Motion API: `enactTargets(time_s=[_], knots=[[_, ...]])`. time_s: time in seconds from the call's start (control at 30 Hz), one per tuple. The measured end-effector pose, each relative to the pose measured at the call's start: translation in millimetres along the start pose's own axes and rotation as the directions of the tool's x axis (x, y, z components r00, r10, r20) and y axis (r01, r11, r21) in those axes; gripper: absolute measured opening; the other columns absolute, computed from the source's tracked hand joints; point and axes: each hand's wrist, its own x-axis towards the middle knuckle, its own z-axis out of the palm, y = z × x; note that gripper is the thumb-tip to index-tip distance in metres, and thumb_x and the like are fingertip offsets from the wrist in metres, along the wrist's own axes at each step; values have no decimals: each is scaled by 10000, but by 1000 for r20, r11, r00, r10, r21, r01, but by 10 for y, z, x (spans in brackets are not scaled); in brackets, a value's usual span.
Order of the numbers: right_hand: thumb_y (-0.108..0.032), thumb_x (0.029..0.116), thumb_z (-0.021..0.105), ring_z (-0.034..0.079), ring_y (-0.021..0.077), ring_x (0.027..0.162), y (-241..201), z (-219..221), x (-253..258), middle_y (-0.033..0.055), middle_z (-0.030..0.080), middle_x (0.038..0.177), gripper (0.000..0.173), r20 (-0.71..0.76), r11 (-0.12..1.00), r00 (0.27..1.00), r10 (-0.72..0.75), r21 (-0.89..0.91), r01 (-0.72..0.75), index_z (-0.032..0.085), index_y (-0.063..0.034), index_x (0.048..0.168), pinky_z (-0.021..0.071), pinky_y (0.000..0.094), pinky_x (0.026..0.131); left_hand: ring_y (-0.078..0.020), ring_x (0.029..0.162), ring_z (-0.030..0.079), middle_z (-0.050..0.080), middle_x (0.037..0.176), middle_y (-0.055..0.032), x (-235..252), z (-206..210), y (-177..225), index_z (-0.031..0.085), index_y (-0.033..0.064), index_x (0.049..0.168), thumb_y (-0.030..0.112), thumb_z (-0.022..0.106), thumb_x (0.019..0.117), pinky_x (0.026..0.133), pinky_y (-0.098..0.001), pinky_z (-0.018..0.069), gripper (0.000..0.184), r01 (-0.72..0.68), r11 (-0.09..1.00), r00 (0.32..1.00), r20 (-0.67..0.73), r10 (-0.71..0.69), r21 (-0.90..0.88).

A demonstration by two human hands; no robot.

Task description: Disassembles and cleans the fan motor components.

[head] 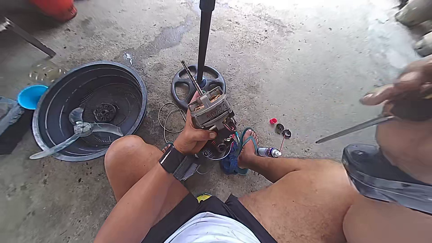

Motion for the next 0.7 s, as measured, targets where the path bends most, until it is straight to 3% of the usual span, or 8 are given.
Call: enactTargets(time_s=[0.07, 0.17, 0.23, 0.3, 0.37, 0.53, 0.63, 0.7], knots=[[-373, 1042, 544, 667, 177, 893, -17, 355, 9, 56, 620, 1190, 443, 175, 988, 984, -41, -141, 66, 489, -101, 1387, 602, 307, 697, -191, 1038, 698, 700, 1185, -63, -2, 12, -14, 529, 252, 1394, 70, 799, 801, 888, -397, 594, 676, 10, 1000, 1000, 7, -10, -7], [-151, 991, 634, 615, 118, 1071, -58, 828, -52, 51, 592, 1276, 253, 467, 902, 883, -52, -357, 242, 753, -214, 1204, 568, 270, 844, -215, 1011, 706, 705, 1166, -88, 24, 7, -76, 562, 241, 1367, 74, 807, 804, 860, -411, 600, 636, 15, 998, 999, -27, -17, -69], [-185, 946, 719, 604, 65, 1013, 84, 1020, -173, 53, 578, 1251, 223, 537, 874, 842, 49, -431, 223, 794, -275, 1136, 560, 210, 767, -224, 1005, 706, 704, 1151, -98, 62, -18, -126, 570, 223, 1328, 42, 795, 793, 861, -431, 595, 608, -2, 995, 999, -47, -2, -96], [-339, 910, 780, 620, 80, 1024, 254, 1160, -304, 57, 573, 1277, 260, 544, 860, 824, 158, -486, 156, 781, -330, 1170, 576, 242, 722, -228, 993, 708, 707, 1121, -117, 116, -59, -175, 565, 175, 1307, -4, 763, 800, 886, -437, 583, 573, -26, 993, 999, -33, 22, -119], [-398, 883, 801, 616, 114, 1100, 383, 1283, -402, 61, 579, 1293, 292, 520, 843, 826, 217, -527, 110, 775, -348, 1170, 591, 308, 803, -223, 944, 723, 724, 1064, -125, 181, -74, -216, 590, 152, 1271, -24, 761, 777, 863, -423, 594, 552, -46, 989, 998, -42, 40, -142], [-259, 909, 778, 618, 143, 1090, 585, 1501, -464, 95, 601, 1234, 185, 435, 864, 885, 163, -496, 84, 810, -281, 1090, 586, 323, 847, -187, 885, 720, 730, 1052, -99, 350, -201, -282, 639, 193, 1240, 16, 757, 797, 776, -375, 600, 491, -135, 970, 988, 51, 148, -202], [-192, 860, 822, 620, 149, 1104, 668, 1559, -399, 116, 598, 1237, 218, 409, 898, 904, 124, -433, 72, 814, -219, 1077, 590, 299, 864, -158, 757, 716, 738, 961, -78, 432, -259, -322, 650, 184, 1166, 91, 759, 817, 651, -327, 597, 377, -205, 960, 979, -18, 205, -191], [-139, 834, 835, 619, 166, 1117, 734, 1572, -394, 139, 600, 1240, 231, 398, 914, 909, 122, -403, 54, 813, -181, 1060, 582, 301, 888, -163, 791, 720, 728, 981, -72, 445, -290, -326, 606, 184, 1206, 104, 771, 800, 662, -339, 606, 446, -212, 964, 976, -83, 201, -158]])
